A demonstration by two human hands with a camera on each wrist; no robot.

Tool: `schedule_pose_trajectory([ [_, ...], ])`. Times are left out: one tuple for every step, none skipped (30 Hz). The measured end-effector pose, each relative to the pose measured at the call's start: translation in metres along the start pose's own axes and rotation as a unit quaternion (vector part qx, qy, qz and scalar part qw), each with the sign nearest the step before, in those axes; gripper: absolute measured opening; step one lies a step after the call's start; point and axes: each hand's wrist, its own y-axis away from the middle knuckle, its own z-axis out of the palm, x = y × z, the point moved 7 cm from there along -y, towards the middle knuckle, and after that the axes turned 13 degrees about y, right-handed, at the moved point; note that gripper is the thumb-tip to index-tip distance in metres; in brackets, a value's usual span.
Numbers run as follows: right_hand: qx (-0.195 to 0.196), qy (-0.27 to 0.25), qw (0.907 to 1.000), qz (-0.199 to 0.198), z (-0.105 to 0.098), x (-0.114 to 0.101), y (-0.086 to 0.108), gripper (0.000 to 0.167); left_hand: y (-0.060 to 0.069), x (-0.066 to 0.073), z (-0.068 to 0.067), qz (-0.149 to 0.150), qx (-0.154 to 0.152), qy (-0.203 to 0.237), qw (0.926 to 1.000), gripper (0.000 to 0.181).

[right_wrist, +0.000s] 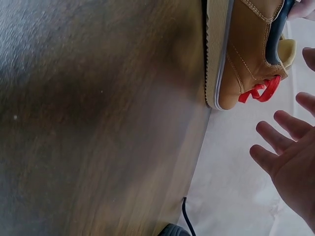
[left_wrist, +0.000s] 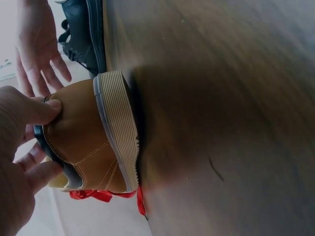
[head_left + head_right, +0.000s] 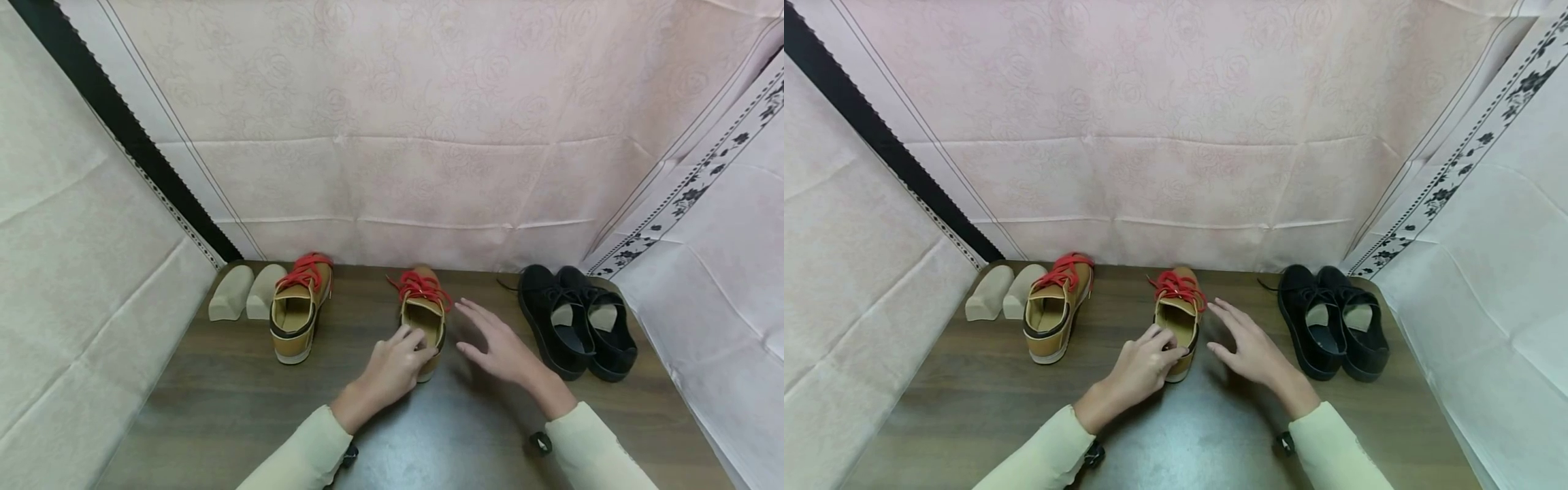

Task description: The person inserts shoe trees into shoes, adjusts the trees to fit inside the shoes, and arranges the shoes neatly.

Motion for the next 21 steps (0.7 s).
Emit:
schedule_pose_trajectory([
  [0.003, -0.003, 1.0, 0.001, -0.001, 0.001, 0.0, 0.071, -0.001, 0.001, 0.001, 0.001, 0.001, 0.0, 1.0, 0.025],
  [0.008, -0.006, 0.9999, 0.002, -0.002, 0.001, 0.0, 0.071, -0.002, 0.002, 0.001, 0.003, 0.001, 0.0, 1.0, 0.025],
  [0.011, -0.01, 0.9999, 0.002, -0.003, 0.002, 0.0, 0.07, -0.003, 0.003, 0.001, 0.006, 0.004, 0.0, 1.0, 0.025],
  [0.017, -0.013, 0.9998, 0.003, -0.004, 0.002, 0.0, 0.069, -0.004, 0.004, 0.002, 0.007, 0.004, -0.001, 1.0, 0.025],
  [0.023, -0.015, 0.9996, 0.003, -0.005, 0.002, 0.0, 0.069, -0.005, 0.005, 0.002, 0.008, 0.005, -0.002, 1.0, 0.024],
  [0.029, -0.017, 0.9994, 0.004, -0.006, 0.003, 0.001, 0.068, -0.006, 0.007, 0.003, 0.008, 0.003, -0.003, 1.0, 0.024],
  [0.035, -0.02, 0.9992, 0.004, -0.008, 0.003, 0.001, 0.067, -0.007, 0.008, 0.004, 0.008, 0.0, -0.005, 1.0, 0.025],
  [0.041, -0.022, 0.9989, 0.005, -0.009, 0.004, 0.001, 0.066, -0.007, 0.009, 0.005, 0.008, -0.003, -0.006, 0.9999, 0.026],
  [0.045, -0.023, 0.9987, 0.006, -0.009, 0.005, 0.001, 0.065, -0.008, 0.009, 0.006, 0.007, -0.007, -0.007, 0.9999, 0.026],
  [0.048, -0.025, 0.9985, 0.008, -0.01, 0.006, 0.001, 0.065, -0.009, 0.01, 0.006, 0.006, -0.01, -0.006, 0.9999, 0.027],
  [0.049, -0.025, 0.9984, 0.012, -0.01, 0.007, 0.001, 0.064, -0.009, 0.011, 0.007, 0.005, -0.014, -0.006, 0.9999, 0.027],
  [0.053, -0.027, 0.9981, 0.013, -0.01, 0.008, 0.001, 0.063, -0.01, 0.012, 0.008, 0.004, -0.018, -0.006, 0.9998, 0.028],
  [0.055, -0.027, 0.998, 0.016, -0.01, 0.009, 0.001, 0.062, -0.01, 0.013, 0.009, 0.003, -0.02, -0.005, 0.9998, 0.028],
  [0.057, -0.027, 0.9978, 0.019, -0.011, 0.01, 0.002, 0.061, -0.011, 0.014, 0.01, 0.002, -0.023, -0.003, 0.9997, 0.028],
  [0.059, -0.027, 0.9977, 0.022, -0.011, 0.011, 0.002, 0.06, -0.011, 0.014, 0.011, 0.001, -0.025, -0.003, 0.9997, 0.028],
  [0.061, -0.027, 0.9974, 0.026, -0.012, 0.011, 0.002, 0.059, -0.012, 0.015, 0.011, -0.001, -0.027, -0.002, 0.9996, 0.028],
  [0.064, -0.027, 0.9972, 0.029, -0.012, 0.012, 0.003, 0.059, -0.013, 0.016, 0.012, -0.002, -0.03, -0.003, 0.9996, 0.027],
  [0.067, -0.026, 0.9969, 0.033, -0.013, 0.013, 0.003, 0.058, -0.013, 0.017, 0.013, -0.003, -0.031, -0.001, 0.9995, 0.027],
  [0.067, -0.025, 0.9967, 0.037, -0.014, 0.013, 0.004, 0.057, -0.014, 0.018, 0.013, -0.004, -0.032, -0.001, 0.9995, 0.027],
  [0.069, -0.025, 0.9965, 0.04, -0.015, 0.013, 0.004, 0.056, -0.014, 0.019, 0.014, -0.005, -0.033, -0.001, 0.9994, 0.027],
  [0.071, -0.025, 0.9963, 0.042, -0.016, 0.013, 0.004, 0.056, -0.015, 0.02, 0.014, -0.006, -0.034, -0.001, 0.9994, 0.027],
])
